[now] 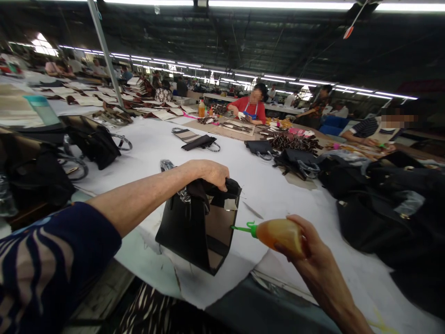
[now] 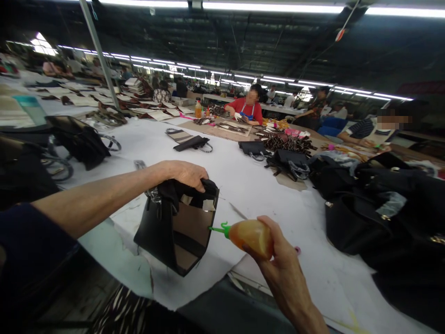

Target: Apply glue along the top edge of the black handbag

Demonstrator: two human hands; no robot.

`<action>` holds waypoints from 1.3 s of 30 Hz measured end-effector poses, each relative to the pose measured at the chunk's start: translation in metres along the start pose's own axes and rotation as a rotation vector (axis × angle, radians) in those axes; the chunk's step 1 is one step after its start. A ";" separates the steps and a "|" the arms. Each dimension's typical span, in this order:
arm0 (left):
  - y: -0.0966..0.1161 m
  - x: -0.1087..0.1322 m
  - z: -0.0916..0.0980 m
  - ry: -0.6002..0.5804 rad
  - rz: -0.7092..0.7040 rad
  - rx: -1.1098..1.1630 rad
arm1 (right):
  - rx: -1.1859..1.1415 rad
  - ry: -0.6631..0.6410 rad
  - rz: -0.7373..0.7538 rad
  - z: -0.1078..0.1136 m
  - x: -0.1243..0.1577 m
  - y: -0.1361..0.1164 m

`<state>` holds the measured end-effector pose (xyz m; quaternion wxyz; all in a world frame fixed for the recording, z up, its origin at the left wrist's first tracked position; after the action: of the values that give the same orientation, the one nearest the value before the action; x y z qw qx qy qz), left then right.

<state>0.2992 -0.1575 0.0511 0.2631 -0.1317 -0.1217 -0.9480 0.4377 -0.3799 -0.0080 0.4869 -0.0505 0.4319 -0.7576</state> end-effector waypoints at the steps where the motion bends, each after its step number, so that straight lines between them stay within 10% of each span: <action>1: 0.001 0.002 0.000 -0.004 0.000 0.009 | -0.003 -0.006 0.010 0.000 0.002 0.000; 27: 0.026 0.033 -0.001 0.080 -0.069 -0.307 | -0.216 -0.148 -0.220 -0.021 0.032 0.023; 39: 0.018 0.049 0.027 0.374 0.004 -0.436 | -0.633 0.016 -0.398 -0.051 0.000 0.034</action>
<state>0.2735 -0.1869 0.0949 0.2481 -0.0080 0.1360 -0.9591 0.4358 -0.3544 -0.0635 0.2870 -0.2754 0.6305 -0.6665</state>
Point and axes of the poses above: each hand's wrist, its own x-axis away from the middle knuckle, its own z-axis out of the back of the hand, y = z × x, the point moved 5 cm from there along -x, towards the middle knuckle, and after that the axes turned 9 degrees about y, right-handed, at the moved point
